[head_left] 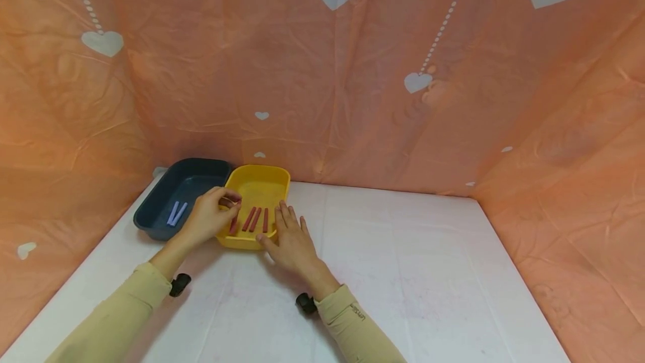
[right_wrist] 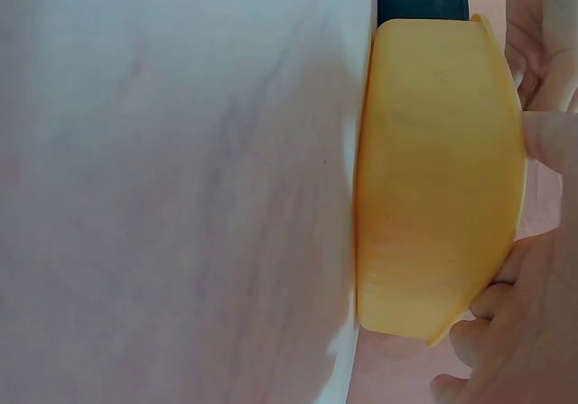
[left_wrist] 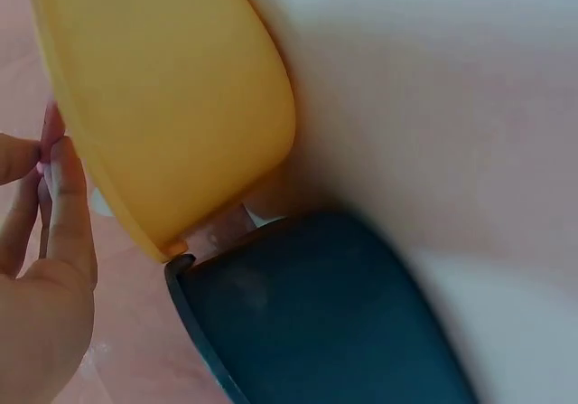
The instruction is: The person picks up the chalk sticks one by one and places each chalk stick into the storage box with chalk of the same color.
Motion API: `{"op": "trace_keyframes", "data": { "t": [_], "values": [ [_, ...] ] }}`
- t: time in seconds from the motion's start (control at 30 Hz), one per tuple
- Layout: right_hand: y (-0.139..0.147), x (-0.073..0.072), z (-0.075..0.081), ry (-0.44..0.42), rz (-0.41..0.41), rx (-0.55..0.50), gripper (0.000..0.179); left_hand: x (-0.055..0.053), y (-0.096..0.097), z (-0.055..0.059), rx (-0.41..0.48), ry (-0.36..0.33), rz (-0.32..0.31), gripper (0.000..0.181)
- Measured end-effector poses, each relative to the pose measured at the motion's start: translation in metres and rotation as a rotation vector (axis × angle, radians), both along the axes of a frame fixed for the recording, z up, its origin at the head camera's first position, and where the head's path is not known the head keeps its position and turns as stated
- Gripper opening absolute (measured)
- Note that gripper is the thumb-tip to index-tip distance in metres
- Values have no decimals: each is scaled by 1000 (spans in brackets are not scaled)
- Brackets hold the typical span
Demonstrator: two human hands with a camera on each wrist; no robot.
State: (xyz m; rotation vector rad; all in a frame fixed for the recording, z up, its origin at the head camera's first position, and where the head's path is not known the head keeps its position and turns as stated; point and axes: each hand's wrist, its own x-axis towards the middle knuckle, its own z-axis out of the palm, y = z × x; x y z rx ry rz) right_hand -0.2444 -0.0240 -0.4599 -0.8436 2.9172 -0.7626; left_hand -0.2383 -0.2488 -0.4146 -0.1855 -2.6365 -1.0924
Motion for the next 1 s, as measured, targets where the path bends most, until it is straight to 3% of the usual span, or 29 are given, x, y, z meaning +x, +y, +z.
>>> {"op": "trace_keyframes", "data": {
  "t": [0.23, 0.5, 0.77, 1.0],
  "values": [
    [0, 0, 1, 13, -1, -1, 81, -21, 1, -1, -34, -76, -42, 22],
    [0, -1, 0, 3, 2, 11, 82, -43, 0, -9, -81, -161, -52, 23],
    [0, 0, 1, 6, 1, 23, 81, -54, 7, -14, -98, -200, -45, 23],
    [0, 0, 0, 13, -1, 27, 81, -59, 15, -24, -120, -180, 22, 23]
  ]
}}
